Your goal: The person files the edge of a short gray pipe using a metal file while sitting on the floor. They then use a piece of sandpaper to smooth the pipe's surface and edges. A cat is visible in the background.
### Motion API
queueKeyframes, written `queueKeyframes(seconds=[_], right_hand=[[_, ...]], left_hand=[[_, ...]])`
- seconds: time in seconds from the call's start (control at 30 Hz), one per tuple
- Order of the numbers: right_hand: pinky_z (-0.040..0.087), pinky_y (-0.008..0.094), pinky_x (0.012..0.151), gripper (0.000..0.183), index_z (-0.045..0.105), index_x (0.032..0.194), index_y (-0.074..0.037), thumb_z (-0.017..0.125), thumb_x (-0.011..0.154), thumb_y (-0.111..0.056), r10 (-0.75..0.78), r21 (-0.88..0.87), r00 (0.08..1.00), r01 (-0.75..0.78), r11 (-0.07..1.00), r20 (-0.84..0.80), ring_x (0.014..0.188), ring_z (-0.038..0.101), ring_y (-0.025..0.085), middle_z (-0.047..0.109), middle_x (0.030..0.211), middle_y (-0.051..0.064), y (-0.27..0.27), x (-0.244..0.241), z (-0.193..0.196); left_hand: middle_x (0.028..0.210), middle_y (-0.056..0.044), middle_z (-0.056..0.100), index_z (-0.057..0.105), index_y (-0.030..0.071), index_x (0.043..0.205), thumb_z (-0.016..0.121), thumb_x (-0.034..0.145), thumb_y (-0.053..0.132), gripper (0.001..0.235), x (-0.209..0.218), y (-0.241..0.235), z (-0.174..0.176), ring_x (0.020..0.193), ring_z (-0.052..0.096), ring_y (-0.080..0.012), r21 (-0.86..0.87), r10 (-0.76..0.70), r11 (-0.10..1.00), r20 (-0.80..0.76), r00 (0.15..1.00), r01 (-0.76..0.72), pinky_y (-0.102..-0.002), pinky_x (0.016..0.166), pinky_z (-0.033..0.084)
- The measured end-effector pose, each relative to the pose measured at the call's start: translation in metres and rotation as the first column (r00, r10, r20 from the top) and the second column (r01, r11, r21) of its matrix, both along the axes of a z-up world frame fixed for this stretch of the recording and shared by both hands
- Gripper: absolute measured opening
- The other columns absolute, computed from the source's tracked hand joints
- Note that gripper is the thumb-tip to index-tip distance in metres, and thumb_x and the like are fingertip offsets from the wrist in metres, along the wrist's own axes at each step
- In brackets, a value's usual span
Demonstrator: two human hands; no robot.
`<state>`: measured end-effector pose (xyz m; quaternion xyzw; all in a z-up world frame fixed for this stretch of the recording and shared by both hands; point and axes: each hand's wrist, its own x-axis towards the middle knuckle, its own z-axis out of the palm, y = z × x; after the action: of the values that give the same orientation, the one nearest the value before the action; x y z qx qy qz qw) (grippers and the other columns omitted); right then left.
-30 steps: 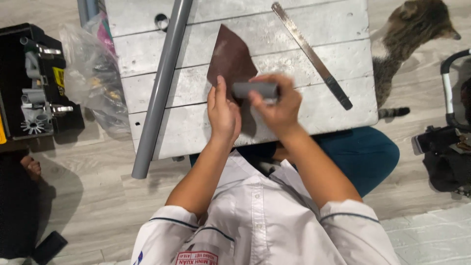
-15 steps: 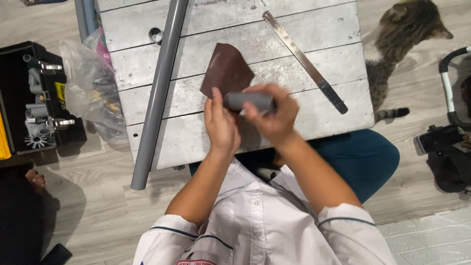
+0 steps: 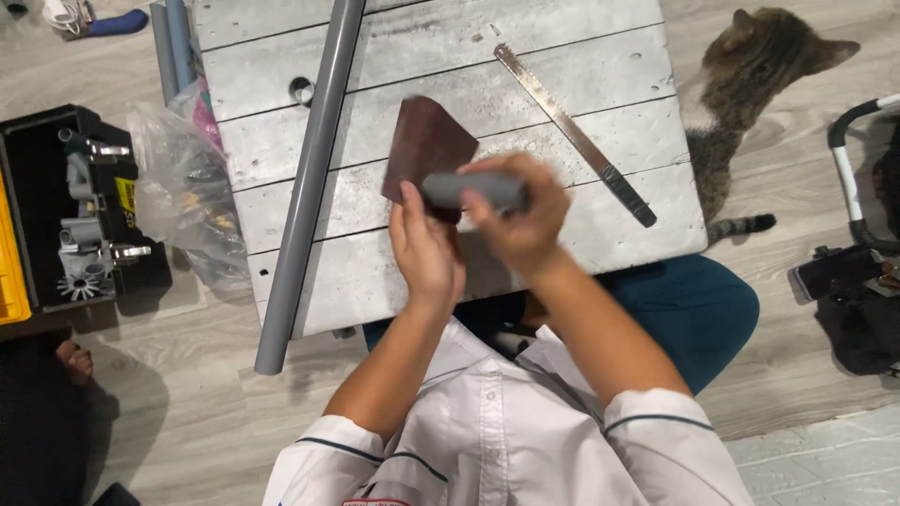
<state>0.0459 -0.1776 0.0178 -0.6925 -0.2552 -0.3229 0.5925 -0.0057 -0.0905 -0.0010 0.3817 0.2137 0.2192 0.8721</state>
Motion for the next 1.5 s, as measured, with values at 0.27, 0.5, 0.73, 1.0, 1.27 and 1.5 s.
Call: queueKeyframes(seconds=[0.27, 0.5, 0.73, 1.0, 1.27, 1.5], right_hand=[[0.056, 0.036, 0.067, 0.036, 0.053, 0.096, -0.002, 0.078, 0.087, -0.026, -0.104, -0.003, 0.986, 0.105, 0.994, 0.130, 0.072, 0.072, 0.032, 0.071, 0.085, 0.016, 0.001, 0.019, 0.018], [0.054, 0.037, 0.076, 0.034, 0.049, 0.093, -0.004, 0.079, 0.086, -0.019, -0.135, 0.142, 0.991, 0.135, 0.981, -0.008, 0.080, 0.071, 0.031, 0.065, 0.086, 0.015, 0.011, 0.006, 0.026], [0.050, 0.033, 0.074, 0.038, 0.051, 0.094, -0.004, 0.083, 0.081, -0.022, -0.122, 0.088, 0.992, 0.125, 0.988, -0.035, 0.072, 0.063, 0.025, 0.060, 0.080, 0.013, -0.004, 0.002, 0.014], [0.055, 0.035, 0.060, 0.031, 0.055, 0.081, -0.005, 0.084, 0.078, -0.014, -0.155, -0.018, 0.964, 0.162, 0.987, 0.216, 0.063, 0.071, 0.029, 0.066, 0.068, 0.008, 0.012, -0.006, 0.033], [0.048, 0.036, 0.049, 0.041, 0.057, 0.080, -0.005, 0.074, 0.090, -0.041, -0.246, -0.021, 0.932, 0.261, 0.965, 0.267, 0.050, 0.059, 0.032, 0.059, 0.062, 0.011, 0.003, 0.023, 0.033], [0.054, 0.036, 0.057, 0.031, 0.058, 0.083, -0.002, 0.081, 0.084, -0.022, -0.126, 0.005, 0.955, 0.130, 0.992, 0.268, 0.059, 0.068, 0.032, 0.067, 0.069, 0.013, 0.004, 0.017, 0.022]], left_hand=[[0.070, 0.004, 0.048, 0.047, 0.014, 0.075, 0.056, 0.102, 0.034, 0.034, 0.004, -0.018, 0.038, 0.072, 0.045, -0.0048, 0.124, 0.140, 0.984, -0.097, 0.985, -0.128, -0.022, 0.072, 0.039], [0.076, 0.010, 0.057, 0.057, 0.015, 0.084, 0.045, 0.108, 0.027, 0.029, 0.001, -0.020, 0.037, 0.078, 0.052, 0.0027, 0.156, 0.138, 0.977, 0.041, 0.990, -0.143, -0.016, 0.075, 0.045], [0.068, 0.007, 0.036, 0.041, 0.013, 0.074, 0.044, 0.103, 0.031, 0.034, 0.006, -0.004, 0.028, 0.060, 0.029, -0.0009, 0.135, -0.088, 0.988, 0.088, 0.992, 0.075, -0.018, 0.050, 0.025], [0.070, 0.000, 0.060, 0.061, 0.009, 0.079, 0.054, 0.103, 0.030, 0.032, 0.021, -0.005, 0.043, 0.066, 0.055, -0.0065, 0.087, 0.125, 0.988, -0.012, 0.992, -0.124, -0.020, 0.068, 0.044], [0.098, -0.006, 0.070, 0.067, 0.005, 0.105, 0.048, 0.106, 0.032, 0.034, 0.022, -0.010, 0.008, 0.092, 0.064, -0.0139, 0.065, 0.026, 0.997, 0.079, 0.997, -0.031, -0.033, 0.090, 0.051], [0.098, -0.011, 0.069, 0.066, 0.003, 0.102, 0.044, 0.108, 0.031, 0.037, 0.024, -0.006, -0.004, 0.095, 0.064, -0.0178, 0.133, 0.055, 0.988, 0.138, 0.989, -0.074, -0.039, 0.093, 0.050]])
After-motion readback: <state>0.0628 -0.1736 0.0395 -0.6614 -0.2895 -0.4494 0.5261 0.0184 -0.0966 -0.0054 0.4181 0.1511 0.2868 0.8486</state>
